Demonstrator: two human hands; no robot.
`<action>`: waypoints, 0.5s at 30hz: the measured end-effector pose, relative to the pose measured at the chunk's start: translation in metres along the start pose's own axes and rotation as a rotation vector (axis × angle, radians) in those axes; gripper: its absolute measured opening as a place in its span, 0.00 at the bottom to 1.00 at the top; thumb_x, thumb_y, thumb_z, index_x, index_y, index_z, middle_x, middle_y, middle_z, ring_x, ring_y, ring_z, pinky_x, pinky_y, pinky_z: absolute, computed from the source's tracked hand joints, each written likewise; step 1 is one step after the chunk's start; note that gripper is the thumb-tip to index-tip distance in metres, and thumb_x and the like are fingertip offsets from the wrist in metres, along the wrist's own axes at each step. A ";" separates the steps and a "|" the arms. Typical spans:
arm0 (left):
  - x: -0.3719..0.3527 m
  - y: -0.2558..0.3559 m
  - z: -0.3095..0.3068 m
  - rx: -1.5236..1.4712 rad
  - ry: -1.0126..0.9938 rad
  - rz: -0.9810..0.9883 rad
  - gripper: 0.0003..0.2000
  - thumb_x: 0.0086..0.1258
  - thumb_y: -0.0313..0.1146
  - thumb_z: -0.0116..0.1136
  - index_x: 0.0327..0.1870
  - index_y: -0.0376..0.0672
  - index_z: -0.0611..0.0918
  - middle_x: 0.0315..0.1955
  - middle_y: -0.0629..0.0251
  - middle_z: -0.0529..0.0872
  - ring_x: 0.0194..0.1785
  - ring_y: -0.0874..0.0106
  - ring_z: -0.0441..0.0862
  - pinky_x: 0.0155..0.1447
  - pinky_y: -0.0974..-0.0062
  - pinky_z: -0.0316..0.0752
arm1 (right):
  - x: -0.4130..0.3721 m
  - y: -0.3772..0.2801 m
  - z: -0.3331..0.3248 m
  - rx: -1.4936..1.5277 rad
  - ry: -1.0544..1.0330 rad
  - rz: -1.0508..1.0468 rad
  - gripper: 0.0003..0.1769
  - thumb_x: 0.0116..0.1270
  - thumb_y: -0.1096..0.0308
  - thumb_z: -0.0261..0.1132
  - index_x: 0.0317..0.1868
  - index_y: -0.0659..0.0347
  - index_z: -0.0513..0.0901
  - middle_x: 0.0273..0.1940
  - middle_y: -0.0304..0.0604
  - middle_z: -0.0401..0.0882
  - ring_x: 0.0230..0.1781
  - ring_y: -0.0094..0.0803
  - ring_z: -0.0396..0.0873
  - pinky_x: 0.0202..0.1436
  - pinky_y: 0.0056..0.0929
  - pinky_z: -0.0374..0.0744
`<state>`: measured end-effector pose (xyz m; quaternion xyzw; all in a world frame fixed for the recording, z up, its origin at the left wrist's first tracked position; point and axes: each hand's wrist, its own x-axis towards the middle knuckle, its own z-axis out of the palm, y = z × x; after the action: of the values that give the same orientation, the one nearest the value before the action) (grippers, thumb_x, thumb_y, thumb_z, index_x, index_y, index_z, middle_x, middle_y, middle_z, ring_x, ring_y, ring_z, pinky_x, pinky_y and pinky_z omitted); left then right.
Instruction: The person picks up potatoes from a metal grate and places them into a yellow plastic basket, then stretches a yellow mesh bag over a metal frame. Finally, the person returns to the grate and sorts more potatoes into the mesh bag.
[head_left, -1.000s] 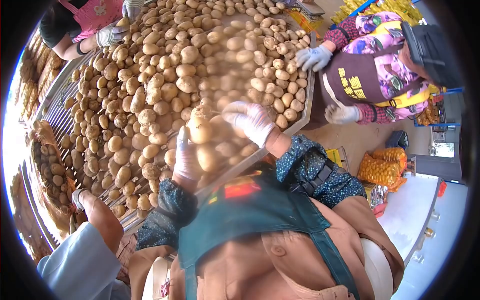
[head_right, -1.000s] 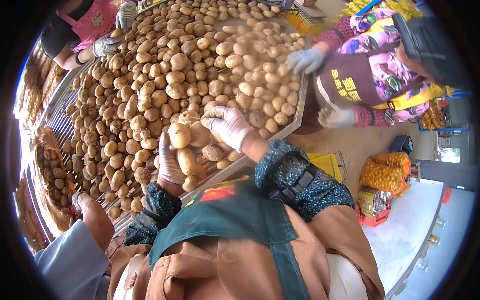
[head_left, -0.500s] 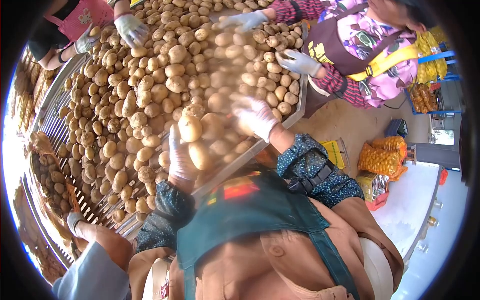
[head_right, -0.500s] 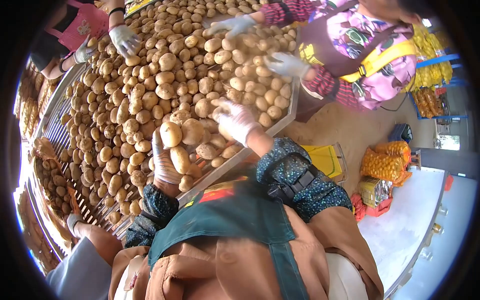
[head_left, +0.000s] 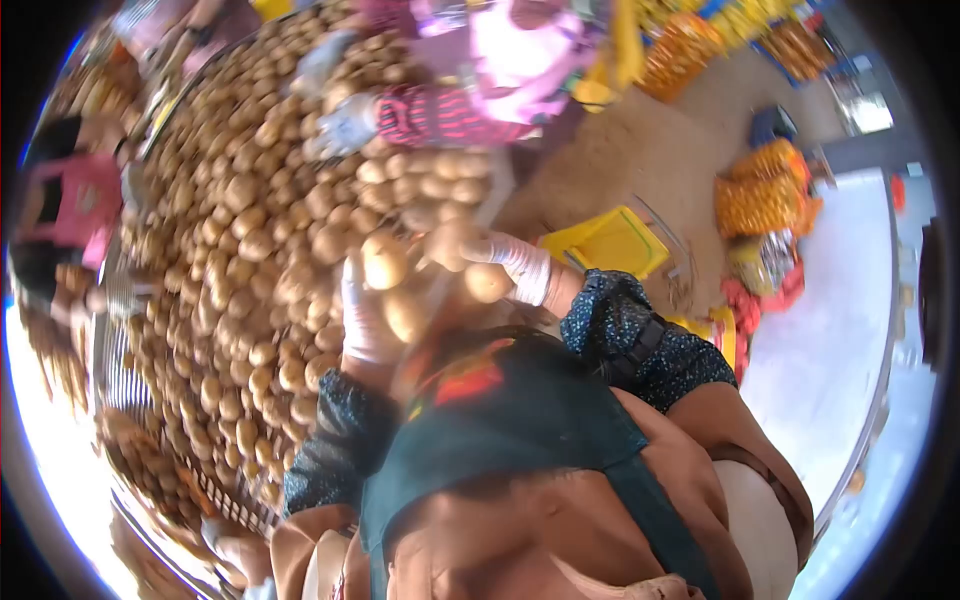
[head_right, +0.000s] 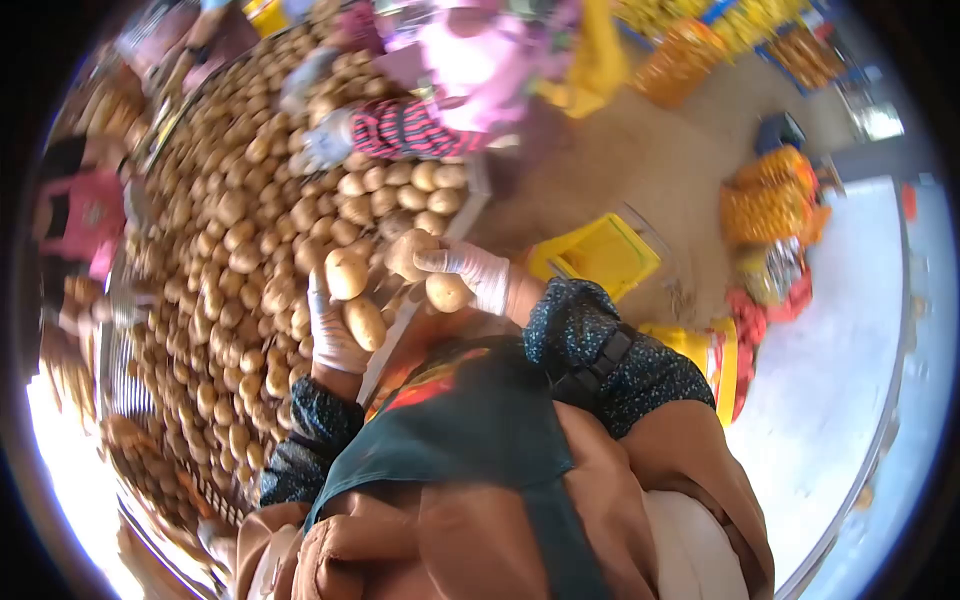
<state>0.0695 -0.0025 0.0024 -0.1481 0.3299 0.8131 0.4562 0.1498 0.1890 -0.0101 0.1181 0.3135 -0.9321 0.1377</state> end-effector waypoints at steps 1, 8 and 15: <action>0.004 -0.009 0.014 0.065 -0.014 -0.007 0.38 0.68 0.72 0.50 0.65 0.47 0.77 0.58 0.59 0.83 0.59 0.58 0.82 0.43 0.68 0.82 | -0.014 0.008 -0.031 0.112 0.039 0.020 0.30 0.66 0.55 0.72 0.64 0.61 0.76 0.57 0.41 0.81 0.55 0.31 0.81 0.61 0.35 0.80; 0.042 -0.104 0.091 0.265 0.155 -0.229 0.34 0.65 0.70 0.58 0.53 0.45 0.82 0.42 0.64 0.87 0.39 0.67 0.84 0.36 0.70 0.81 | -0.142 0.022 -0.111 0.351 0.693 -0.115 0.26 0.66 0.50 0.72 0.59 0.52 0.79 0.50 0.44 0.83 0.44 0.39 0.83 0.41 0.44 0.85; 0.128 -0.219 0.111 0.437 0.097 -0.446 0.32 0.66 0.67 0.60 0.53 0.44 0.81 0.43 0.64 0.86 0.41 0.66 0.84 0.45 0.64 0.80 | -0.206 0.054 -0.234 0.689 0.914 -0.287 0.32 0.68 0.50 0.69 0.69 0.48 0.70 0.63 0.47 0.74 0.59 0.51 0.76 0.63 0.63 0.75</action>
<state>0.1906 0.2349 -0.0730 -0.1540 0.4777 0.5949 0.6278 0.3916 0.3302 -0.1582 0.5021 0.0330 -0.8441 -0.1850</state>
